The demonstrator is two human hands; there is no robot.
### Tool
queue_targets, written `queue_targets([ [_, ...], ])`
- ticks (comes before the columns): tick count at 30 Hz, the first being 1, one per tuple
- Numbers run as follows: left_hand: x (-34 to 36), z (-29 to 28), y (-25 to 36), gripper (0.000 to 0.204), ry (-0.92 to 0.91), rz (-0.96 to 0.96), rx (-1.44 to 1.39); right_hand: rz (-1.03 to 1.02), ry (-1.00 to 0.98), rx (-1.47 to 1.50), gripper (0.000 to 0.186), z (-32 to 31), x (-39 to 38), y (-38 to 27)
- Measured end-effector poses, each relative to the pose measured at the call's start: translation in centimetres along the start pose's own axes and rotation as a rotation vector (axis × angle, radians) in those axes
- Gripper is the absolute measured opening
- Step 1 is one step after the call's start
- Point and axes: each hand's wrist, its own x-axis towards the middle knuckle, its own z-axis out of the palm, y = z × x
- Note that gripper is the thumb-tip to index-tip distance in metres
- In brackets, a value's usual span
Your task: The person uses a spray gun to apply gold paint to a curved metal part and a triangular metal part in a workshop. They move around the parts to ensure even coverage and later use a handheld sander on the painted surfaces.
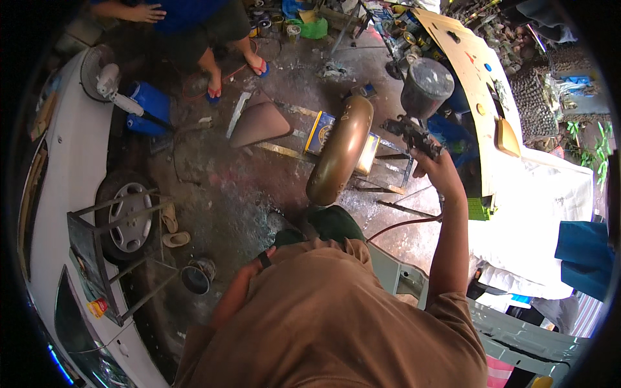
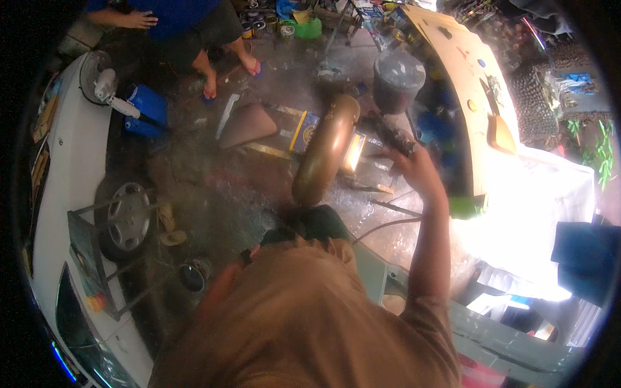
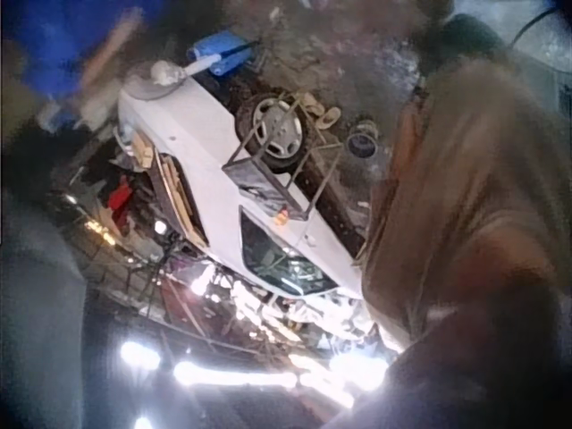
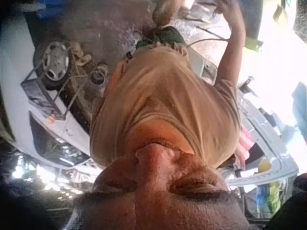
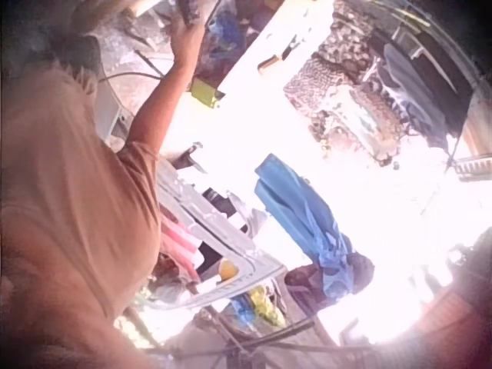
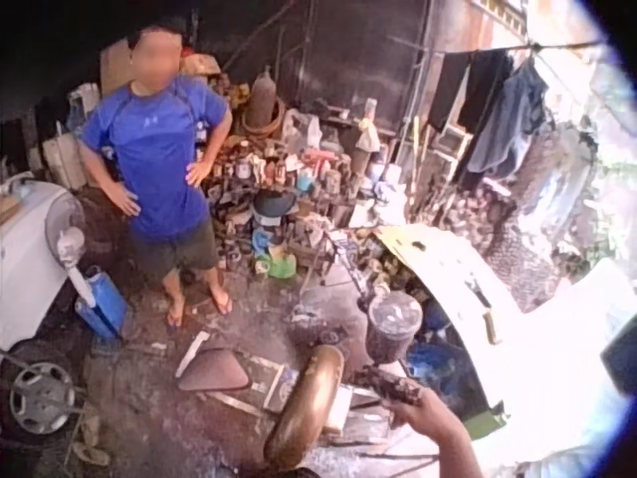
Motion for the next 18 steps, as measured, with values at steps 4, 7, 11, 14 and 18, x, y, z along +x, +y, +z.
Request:
queue_targets([
  [4,-0.4,0.1,3.1,0.063,0.002,0.020,0.011,-0.008,0.030,0.049,0.031,-0.9,0.0,1.9],
  [7,-1.8,2.3,12.3,0.056,0.157,0.113,0.247,0.049,0.068,0.059,0.031,-1.5,1.4,3.0],
  [11,2.0,5.2,20.3,0.050,0.511,0.504,0.682,0.135,0.015,0.024,0.037,-2.5,5.1,6.0],
  [14,4.1,8.3,30.7,0.061,0.612,0.606,0.866,0.094,0.056,0.079,0.039,-1.7,7.1,9.1],
  [18,9.0,13.1,41.0,0.068,0.577,0.728,1.101,0.169,0.052,0.270,0.040,-1.0,9.6,12.0],
])
